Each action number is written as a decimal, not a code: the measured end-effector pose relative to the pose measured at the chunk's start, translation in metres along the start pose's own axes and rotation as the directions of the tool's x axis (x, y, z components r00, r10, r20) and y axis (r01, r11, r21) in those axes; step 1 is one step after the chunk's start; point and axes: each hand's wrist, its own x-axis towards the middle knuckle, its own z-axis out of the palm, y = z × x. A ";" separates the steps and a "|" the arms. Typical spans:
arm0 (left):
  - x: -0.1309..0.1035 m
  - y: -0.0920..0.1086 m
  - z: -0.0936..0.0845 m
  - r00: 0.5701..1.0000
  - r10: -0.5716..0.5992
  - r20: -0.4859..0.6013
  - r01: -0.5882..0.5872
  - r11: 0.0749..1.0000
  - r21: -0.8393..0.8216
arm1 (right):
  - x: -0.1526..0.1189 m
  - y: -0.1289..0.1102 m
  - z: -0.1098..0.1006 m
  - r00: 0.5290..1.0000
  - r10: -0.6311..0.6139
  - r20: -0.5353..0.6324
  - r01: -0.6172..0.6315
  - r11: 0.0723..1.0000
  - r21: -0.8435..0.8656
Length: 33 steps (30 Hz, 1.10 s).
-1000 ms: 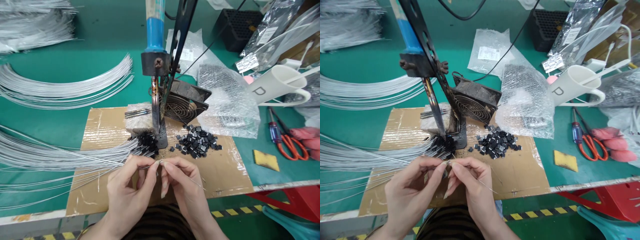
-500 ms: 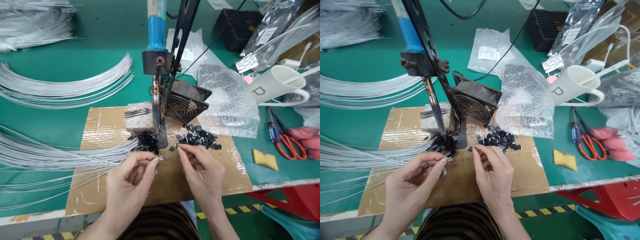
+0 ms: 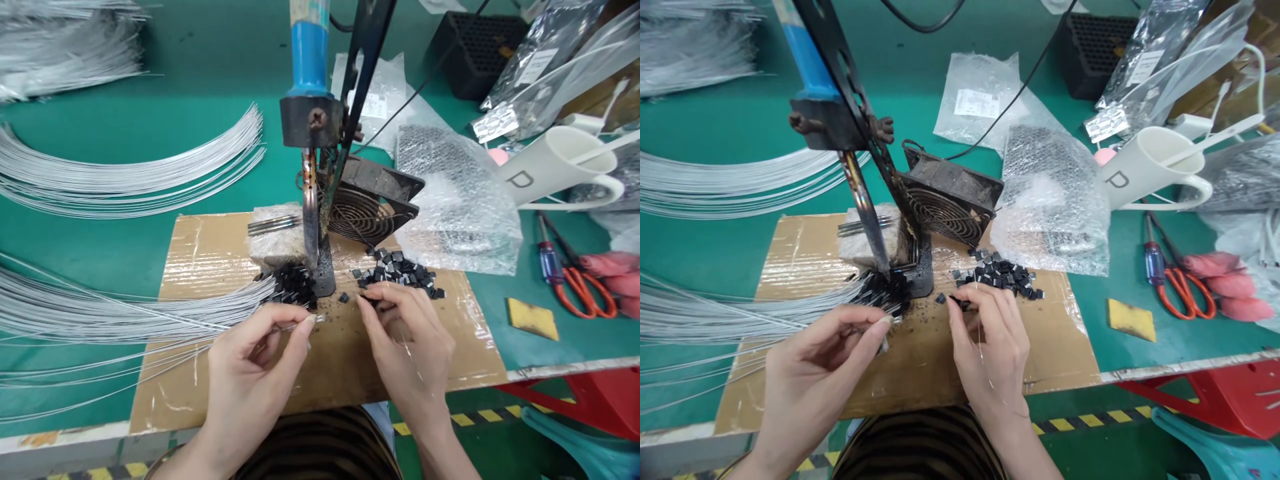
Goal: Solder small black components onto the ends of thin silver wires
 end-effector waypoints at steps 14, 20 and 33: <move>0.001 0.006 -0.007 0.999 -0.052 -0.006 0.052 0.997 0.052 | -0.005 -0.028 -0.001 0.867 0.349 0.355 -0.497 0.559 0.664; 0.003 0.009 -0.009 0.997 -0.051 0.056 0.051 0.999 0.001 | -0.004 -0.033 0.003 0.846 0.334 0.416 -0.533 0.521 0.667; 0.014 0.020 -0.009 0.992 -0.028 0.124 0.046 0.988 -0.150 | -0.001 -0.039 0.008 0.849 0.288 0.443 -0.527 0.522 0.670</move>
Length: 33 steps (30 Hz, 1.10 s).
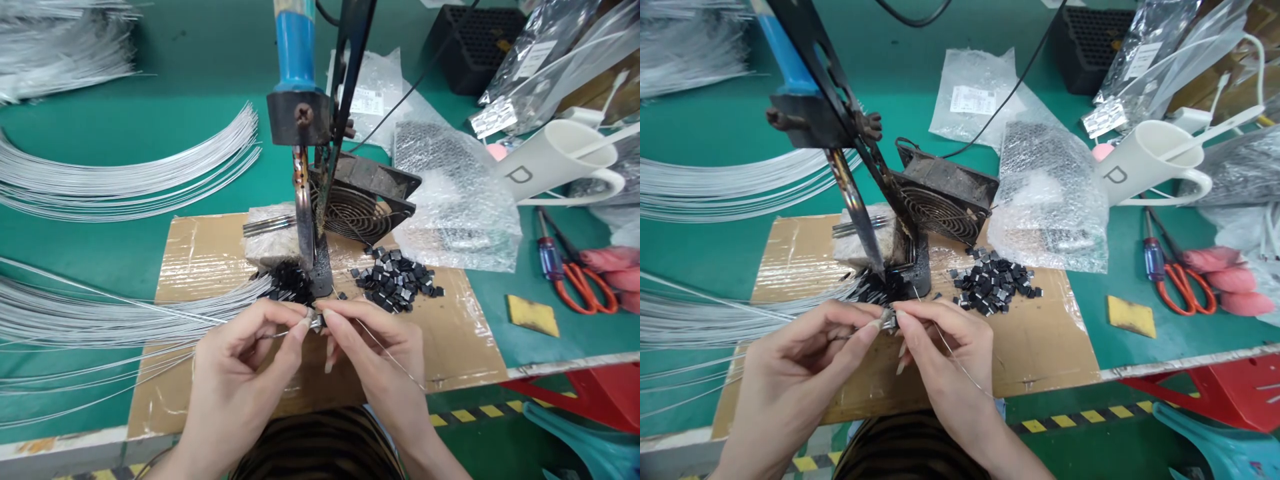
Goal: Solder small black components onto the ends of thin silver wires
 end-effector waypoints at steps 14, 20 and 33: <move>0.000 0.002 0.001 1.000 -0.011 -0.008 0.011 0.999 -0.052 | 0.001 0.000 -0.001 1.000 -0.016 0.017 0.016 1.000 0.004; 0.001 0.003 0.002 1.000 -0.030 -0.002 0.030 0.998 -0.063 | 0.002 0.001 0.000 1.000 -0.014 0.015 0.014 1.000 -0.014; 0.009 -0.001 0.001 0.996 -0.061 -0.061 0.063 0.998 0.025 | -0.009 0.000 -0.009 0.988 -0.145 0.060 0.157 0.890 -0.429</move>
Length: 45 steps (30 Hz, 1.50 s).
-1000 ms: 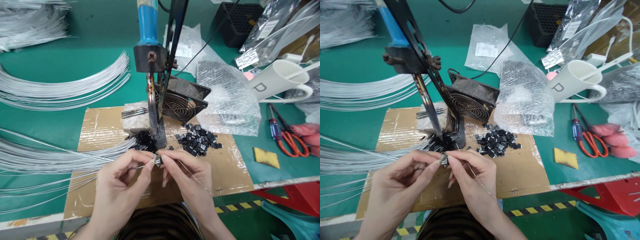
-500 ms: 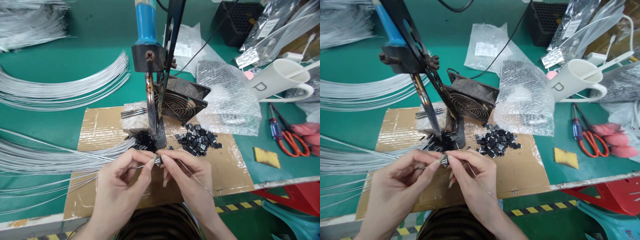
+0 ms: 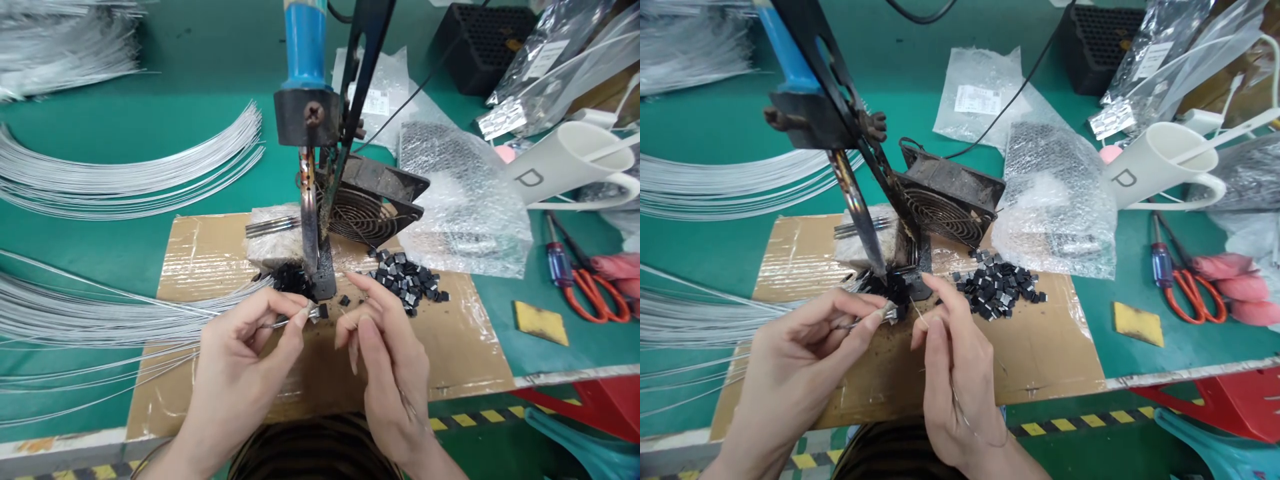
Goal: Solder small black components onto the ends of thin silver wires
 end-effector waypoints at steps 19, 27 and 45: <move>0.015 0.007 0.001 0.997 0.043 -0.058 -0.039 0.996 0.076 | 0.019 -0.012 0.002 0.999 0.002 -0.033 0.004 0.981 0.194; 0.020 0.008 0.002 0.995 0.052 -0.087 -0.048 0.998 0.046 | 0.027 -0.013 0.007 0.998 0.020 -0.055 -0.007 0.974 0.226; 0.019 0.007 0.003 0.987 0.078 -0.140 -0.074 0.997 0.033 | 0.029 -0.014 0.006 0.999 -0.019 -0.044 0.031 0.956 0.292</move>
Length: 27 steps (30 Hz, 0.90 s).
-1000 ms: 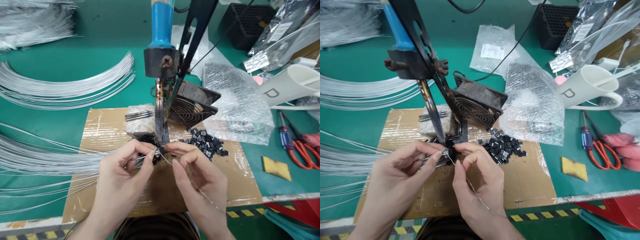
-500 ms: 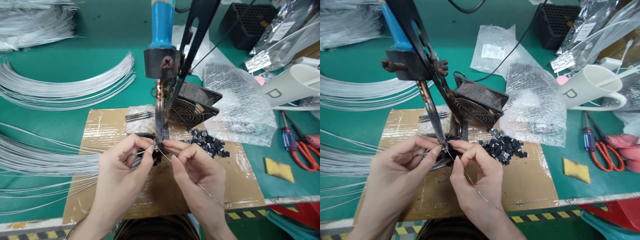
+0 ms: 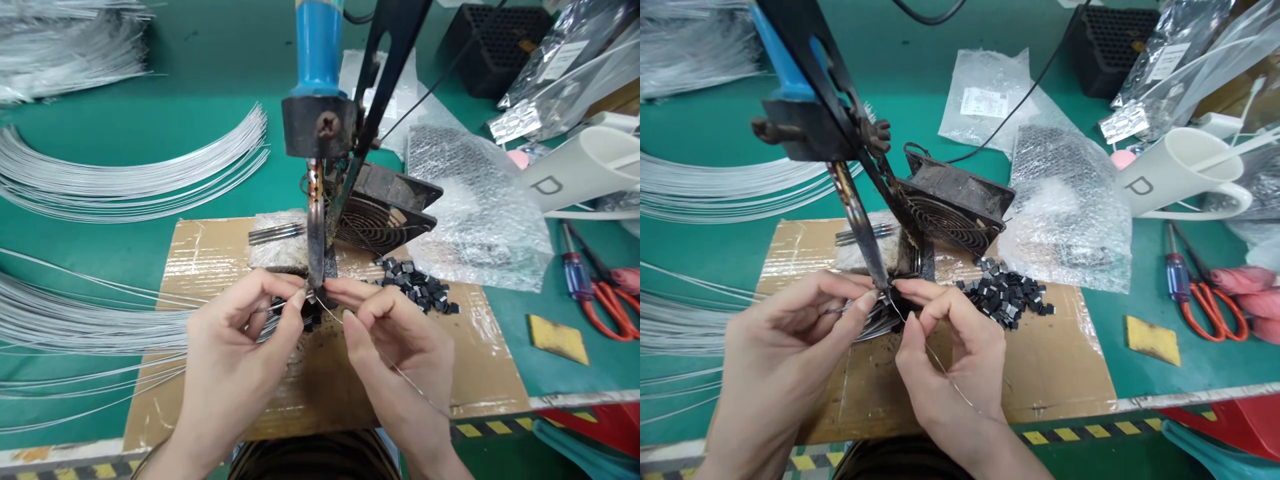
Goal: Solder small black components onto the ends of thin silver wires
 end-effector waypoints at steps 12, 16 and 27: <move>0.001 0.000 0.001 1.000 0.023 0.000 -0.023 1.000 -0.011 | -0.001 0.002 -0.001 0.999 -0.031 -0.007 0.031 0.999 -0.019; 0.001 0.000 0.001 0.999 0.039 0.005 -0.039 0.999 -0.026 | -0.001 0.002 -0.001 1.000 -0.028 -0.008 0.028 0.999 -0.025; 0.000 0.000 0.001 1.000 0.031 -0.002 -0.031 0.999 -0.024 | -0.002 0.000 0.001 1.000 -0.017 -0.020 0.016 0.999 -0.051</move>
